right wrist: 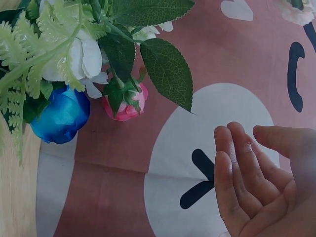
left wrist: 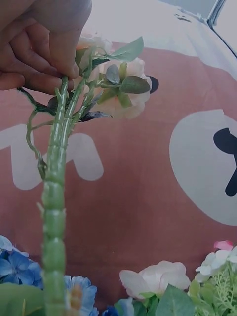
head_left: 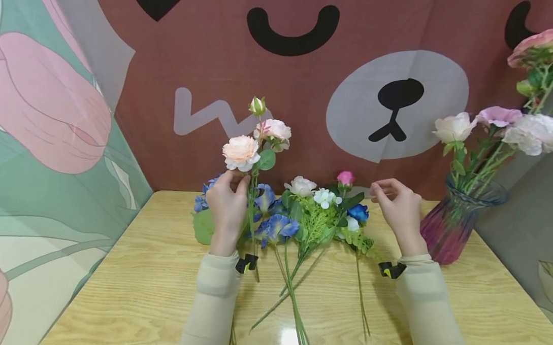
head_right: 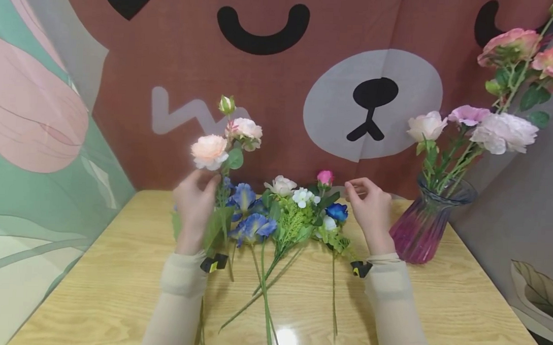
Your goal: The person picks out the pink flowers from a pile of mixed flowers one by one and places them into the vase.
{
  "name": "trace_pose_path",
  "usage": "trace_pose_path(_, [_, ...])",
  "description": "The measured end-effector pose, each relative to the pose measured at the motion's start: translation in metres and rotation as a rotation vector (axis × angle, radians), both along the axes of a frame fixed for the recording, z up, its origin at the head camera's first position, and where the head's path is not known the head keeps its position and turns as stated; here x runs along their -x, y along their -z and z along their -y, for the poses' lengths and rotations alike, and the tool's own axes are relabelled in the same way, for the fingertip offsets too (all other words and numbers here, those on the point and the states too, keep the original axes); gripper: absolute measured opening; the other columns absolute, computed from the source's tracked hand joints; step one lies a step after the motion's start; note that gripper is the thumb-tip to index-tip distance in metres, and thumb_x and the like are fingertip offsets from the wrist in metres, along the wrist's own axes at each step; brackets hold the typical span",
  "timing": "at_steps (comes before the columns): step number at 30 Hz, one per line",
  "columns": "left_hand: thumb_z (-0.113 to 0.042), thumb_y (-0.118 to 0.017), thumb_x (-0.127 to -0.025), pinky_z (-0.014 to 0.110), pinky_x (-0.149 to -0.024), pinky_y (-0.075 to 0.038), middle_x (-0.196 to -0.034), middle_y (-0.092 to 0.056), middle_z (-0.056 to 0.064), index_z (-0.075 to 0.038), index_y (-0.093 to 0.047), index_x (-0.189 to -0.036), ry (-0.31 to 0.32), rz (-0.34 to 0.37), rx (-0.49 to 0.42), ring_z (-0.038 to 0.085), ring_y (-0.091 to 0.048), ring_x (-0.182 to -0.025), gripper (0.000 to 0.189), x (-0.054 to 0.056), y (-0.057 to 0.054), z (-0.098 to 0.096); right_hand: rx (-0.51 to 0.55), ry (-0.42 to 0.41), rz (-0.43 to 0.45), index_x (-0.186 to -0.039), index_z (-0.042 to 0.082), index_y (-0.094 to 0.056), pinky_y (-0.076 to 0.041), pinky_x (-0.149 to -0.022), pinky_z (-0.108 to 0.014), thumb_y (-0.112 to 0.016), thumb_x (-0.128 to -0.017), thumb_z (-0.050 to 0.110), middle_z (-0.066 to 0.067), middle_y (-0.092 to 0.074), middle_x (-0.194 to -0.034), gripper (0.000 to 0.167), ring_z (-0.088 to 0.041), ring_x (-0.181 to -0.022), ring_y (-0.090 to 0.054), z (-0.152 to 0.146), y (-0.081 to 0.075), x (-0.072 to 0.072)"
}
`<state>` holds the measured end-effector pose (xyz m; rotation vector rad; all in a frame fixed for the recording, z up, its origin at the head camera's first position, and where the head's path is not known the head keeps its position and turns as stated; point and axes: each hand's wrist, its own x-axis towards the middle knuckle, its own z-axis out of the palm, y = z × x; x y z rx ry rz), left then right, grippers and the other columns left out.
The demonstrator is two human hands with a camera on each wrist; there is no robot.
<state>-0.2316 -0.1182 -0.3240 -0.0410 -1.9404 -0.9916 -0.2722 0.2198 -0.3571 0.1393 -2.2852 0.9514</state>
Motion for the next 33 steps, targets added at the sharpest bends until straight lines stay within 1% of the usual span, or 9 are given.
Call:
trace_pose_path(7, [-0.013, -0.071, -0.085, 0.032, -0.059, -0.052, -0.076, -0.071, 0.010, -0.004, -0.072, -0.084, 0.001, -0.034, -0.013, 0.020, -0.066, -0.061, 0.009, -0.008, -0.007, 0.000, 0.004, -0.017, -0.006, -0.099, 0.012, -0.069, -0.033, -0.035, -0.027, -0.058, -0.093, 0.037, -0.009, -0.073, -0.082, 0.028, -0.028, -0.069, -0.069, 0.003, -0.001, -0.001])
trace_pose_path(11, [-0.011, -0.072, -0.083, 0.033, -0.058, -0.053, -0.076, -0.072, 0.010, -0.003, -0.072, -0.084, 0.007, -0.042, -0.017, 0.020, -0.066, -0.061, 0.008, -0.012, -0.011, 0.000, 0.011, -0.031, -0.016, -0.098, 0.013, -0.070, -0.035, -0.037, -0.025, -0.058, -0.093, 0.037, -0.008, -0.073, -0.082, 0.027, -0.025, -0.069, -0.069, 0.005, -0.002, -0.002])
trace_pose_path(15, [-0.011, -0.072, -0.083, 0.033, -0.059, -0.053, -0.077, -0.072, 0.009, -0.003, -0.072, -0.084, 0.017, -0.050, -0.021, 0.020, -0.067, -0.061, 0.008, -0.015, -0.015, -0.001, -0.003, -0.026, -0.034, -0.096, 0.013, -0.070, -0.033, -0.037, -0.026, -0.058, -0.092, 0.040, -0.007, -0.073, -0.079, 0.030, 0.007, -0.060, -0.061, 0.008, -0.001, -0.002])
trace_pose_path(17, [-0.011, -0.072, -0.083, 0.033, -0.059, -0.053, -0.077, -0.072, 0.009, -0.004, -0.073, -0.085, 0.021, -0.056, -0.026, 0.020, -0.067, -0.061, 0.007, -0.016, -0.016, -0.001, -0.017, -0.025, -0.045, -0.096, 0.013, -0.070, -0.032, -0.036, -0.027, -0.059, -0.092, 0.040, -0.006, -0.073, -0.078, 0.029, 0.013, -0.057, -0.055, 0.010, 0.000, -0.002])
trace_pose_path(18, [-0.011, -0.072, -0.083, 0.034, -0.060, -0.053, -0.077, -0.072, 0.009, -0.004, -0.073, -0.085, 0.024, -0.061, -0.029, 0.020, -0.066, -0.062, 0.007, -0.016, -0.017, -0.001, -0.020, -0.029, -0.049, -0.096, 0.013, -0.070, -0.032, -0.036, -0.027, -0.059, -0.092, 0.040, -0.006, -0.073, -0.078, 0.029, 0.012, -0.056, -0.055, 0.012, 0.000, -0.002])
trace_pose_path(19, [-0.011, -0.072, -0.083, 0.034, -0.060, -0.052, -0.077, -0.072, 0.009, -0.004, -0.073, -0.085, 0.027, -0.064, -0.035, 0.020, -0.066, -0.062, 0.007, -0.017, -0.018, -0.002, -0.018, -0.034, -0.051, -0.097, 0.013, -0.070, -0.032, -0.037, -0.027, -0.059, -0.092, 0.039, -0.007, -0.073, -0.078, 0.029, 0.006, -0.057, -0.059, 0.014, 0.000, -0.002])
trace_pose_path(23, [-0.011, -0.072, -0.083, 0.035, -0.059, -0.052, -0.079, -0.072, 0.009, -0.005, -0.073, -0.087, 0.036, -0.063, -0.059, 0.020, -0.066, -0.062, 0.008, -0.019, -0.020, -0.003, 0.001, -0.063, -0.050, -0.098, 0.011, -0.070, -0.037, -0.041, -0.022, -0.061, -0.092, 0.034, -0.009, -0.073, -0.079, 0.026, -0.022, -0.064, -0.069, 0.021, -0.001, -0.001])
trace_pose_path(26, [-0.011, -0.071, -0.083, 0.033, -0.058, -0.052, -0.078, -0.072, 0.009, -0.004, -0.073, -0.087, 0.042, -0.061, -0.073, 0.019, -0.066, -0.061, 0.008, -0.020, -0.022, -0.006, 0.025, -0.082, -0.050, -0.098, 0.011, -0.070, -0.040, -0.045, -0.019, -0.062, -0.091, 0.033, -0.009, -0.074, -0.080, 0.025, -0.025, -0.067, -0.070, 0.026, -0.002, -0.001])
trace_pose_path(33, [-0.011, -0.072, -0.083, 0.029, -0.057, -0.051, -0.075, -0.072, 0.008, -0.004, -0.073, -0.085, 0.060, -0.071, -0.077, 0.017, -0.065, -0.059, 0.008, -0.022, -0.025, -0.014, 0.067, -0.088, -0.062, -0.095, 0.014, -0.071, -0.041, -0.047, -0.016, -0.062, -0.091, 0.037, -0.005, -0.074, -0.078, 0.025, -0.020, -0.065, -0.070, 0.037, -0.005, -0.002])
